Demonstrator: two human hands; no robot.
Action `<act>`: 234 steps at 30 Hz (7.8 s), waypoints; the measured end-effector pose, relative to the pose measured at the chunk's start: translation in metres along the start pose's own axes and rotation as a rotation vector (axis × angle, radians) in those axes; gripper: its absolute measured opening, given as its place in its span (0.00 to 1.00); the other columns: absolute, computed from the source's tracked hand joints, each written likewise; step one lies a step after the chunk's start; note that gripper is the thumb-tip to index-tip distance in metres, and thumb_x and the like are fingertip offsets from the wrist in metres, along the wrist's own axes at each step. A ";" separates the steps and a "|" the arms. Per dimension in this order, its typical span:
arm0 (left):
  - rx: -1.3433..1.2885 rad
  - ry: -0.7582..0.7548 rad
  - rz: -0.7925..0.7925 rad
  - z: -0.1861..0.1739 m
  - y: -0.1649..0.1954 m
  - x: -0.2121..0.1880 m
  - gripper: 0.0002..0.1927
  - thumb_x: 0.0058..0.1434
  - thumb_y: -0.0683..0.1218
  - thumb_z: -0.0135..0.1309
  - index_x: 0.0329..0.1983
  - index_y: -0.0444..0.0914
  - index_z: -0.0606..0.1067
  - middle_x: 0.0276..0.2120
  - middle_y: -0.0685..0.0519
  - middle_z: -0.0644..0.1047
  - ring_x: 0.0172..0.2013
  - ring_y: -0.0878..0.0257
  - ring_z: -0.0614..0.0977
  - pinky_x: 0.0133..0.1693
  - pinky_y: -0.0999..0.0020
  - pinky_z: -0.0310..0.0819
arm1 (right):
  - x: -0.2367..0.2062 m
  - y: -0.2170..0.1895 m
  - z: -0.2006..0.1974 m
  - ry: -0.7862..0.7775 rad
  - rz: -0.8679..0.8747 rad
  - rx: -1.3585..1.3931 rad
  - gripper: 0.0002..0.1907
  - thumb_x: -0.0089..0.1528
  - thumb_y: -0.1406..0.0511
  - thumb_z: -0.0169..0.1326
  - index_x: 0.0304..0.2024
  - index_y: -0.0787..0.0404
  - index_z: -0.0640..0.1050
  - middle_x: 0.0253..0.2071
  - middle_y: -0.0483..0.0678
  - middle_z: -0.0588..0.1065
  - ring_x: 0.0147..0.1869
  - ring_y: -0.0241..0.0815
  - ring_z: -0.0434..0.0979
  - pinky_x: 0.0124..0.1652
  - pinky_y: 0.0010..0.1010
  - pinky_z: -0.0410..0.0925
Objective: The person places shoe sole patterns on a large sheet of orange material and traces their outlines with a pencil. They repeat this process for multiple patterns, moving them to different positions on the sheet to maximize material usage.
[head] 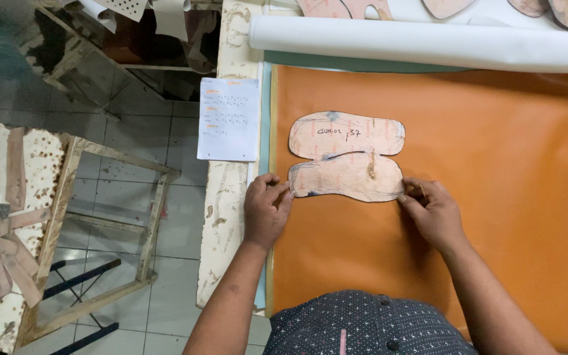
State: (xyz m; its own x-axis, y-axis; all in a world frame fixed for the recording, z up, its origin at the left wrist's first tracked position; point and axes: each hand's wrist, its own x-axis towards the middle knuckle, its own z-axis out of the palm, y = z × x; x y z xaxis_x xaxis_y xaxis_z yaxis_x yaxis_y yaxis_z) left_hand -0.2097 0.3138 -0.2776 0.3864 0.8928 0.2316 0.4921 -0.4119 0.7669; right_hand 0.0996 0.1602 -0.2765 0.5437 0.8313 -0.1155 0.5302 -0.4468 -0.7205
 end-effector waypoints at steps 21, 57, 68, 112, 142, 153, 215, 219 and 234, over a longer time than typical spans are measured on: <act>0.371 -0.409 0.295 0.063 0.074 0.000 0.21 0.67 0.49 0.51 0.56 0.30 0.73 0.63 0.36 0.66 0.62 0.41 0.68 0.67 0.46 0.60 | 0.000 0.003 0.000 0.003 -0.040 -0.018 0.20 0.59 0.63 0.63 0.53 0.60 0.80 0.44 0.51 0.77 0.46 0.44 0.79 0.47 0.33 0.71; 0.541 -0.630 0.315 0.125 0.078 -0.035 0.33 0.70 0.57 0.43 0.66 0.26 0.64 0.65 0.28 0.64 0.64 0.30 0.63 0.64 0.34 0.45 | 0.041 -0.138 0.050 -0.462 -0.708 -0.354 0.08 0.61 0.63 0.55 0.38 0.60 0.80 0.36 0.52 0.80 0.43 0.56 0.79 0.43 0.46 0.70; 0.411 -0.404 0.310 0.155 0.062 -0.043 0.28 0.70 0.49 0.36 0.73 0.40 0.61 0.72 0.43 0.63 0.71 0.50 0.63 0.71 0.52 0.49 | 0.049 -0.169 0.099 -0.567 -0.866 -0.250 0.04 0.62 0.67 0.54 0.33 0.60 0.77 0.32 0.50 0.77 0.39 0.55 0.78 0.42 0.45 0.70; 0.762 -0.546 0.366 0.086 0.101 -0.011 0.45 0.63 0.65 0.51 0.67 0.24 0.62 0.67 0.25 0.59 0.63 0.29 0.64 0.63 0.35 0.57 | 0.151 -0.171 0.063 -0.140 -0.574 -0.293 0.10 0.67 0.62 0.55 0.43 0.62 0.81 0.41 0.56 0.80 0.43 0.60 0.79 0.42 0.46 0.71; 0.098 -0.519 0.196 0.070 0.065 0.046 0.13 0.60 0.55 0.55 0.43 0.47 0.83 0.60 0.56 0.73 0.54 0.50 0.74 0.51 0.51 0.70 | 0.047 -0.067 -0.020 0.025 -0.271 -0.284 0.09 0.66 0.62 0.57 0.44 0.61 0.81 0.40 0.55 0.80 0.41 0.55 0.81 0.41 0.41 0.72; -0.386 -0.949 -0.215 0.093 0.028 0.104 0.34 0.70 0.66 0.34 0.62 0.38 0.73 0.55 0.50 0.80 0.56 0.54 0.79 0.60 0.61 0.67 | -0.019 -0.051 -0.027 -0.021 -0.389 -0.413 0.07 0.63 0.63 0.58 0.40 0.60 0.81 0.36 0.52 0.79 0.43 0.55 0.79 0.43 0.43 0.71; 0.156 -0.295 0.473 0.070 0.054 0.001 0.35 0.58 0.52 0.58 0.66 0.31 0.69 0.66 0.43 0.67 0.63 0.48 0.67 0.62 0.51 0.58 | 0.013 -0.036 0.001 -0.041 0.417 0.593 0.17 0.64 0.63 0.57 0.52 0.66 0.77 0.35 0.48 0.78 0.28 0.34 0.72 0.27 0.28 0.66; 0.303 -0.141 0.417 0.061 0.073 -0.006 0.31 0.62 0.47 0.53 0.71 0.40 0.69 0.68 0.47 0.68 0.66 0.51 0.67 0.65 0.51 0.54 | -0.040 -0.051 -0.010 -0.339 0.264 0.703 0.23 0.63 0.62 0.55 0.58 0.66 0.78 0.37 0.46 0.78 0.24 0.29 0.64 0.25 0.23 0.61; -0.920 -0.282 -0.543 0.114 0.168 -0.081 0.28 0.73 0.59 0.41 0.50 0.30 0.79 0.49 0.42 0.82 0.47 0.58 0.83 0.52 0.63 0.77 | -0.098 0.055 -0.064 -0.272 0.394 0.956 0.19 0.62 0.62 0.60 0.51 0.67 0.75 0.30 0.44 0.78 0.22 0.30 0.68 0.22 0.21 0.61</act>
State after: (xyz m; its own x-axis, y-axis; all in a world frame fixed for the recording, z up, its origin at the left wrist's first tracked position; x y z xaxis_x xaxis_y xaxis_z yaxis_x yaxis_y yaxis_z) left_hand -0.0689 0.1517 -0.2355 0.5162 0.7921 -0.3258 -0.0731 0.4198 0.9047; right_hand 0.1170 0.0337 -0.2610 0.3394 0.7835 -0.5205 -0.4453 -0.3536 -0.8226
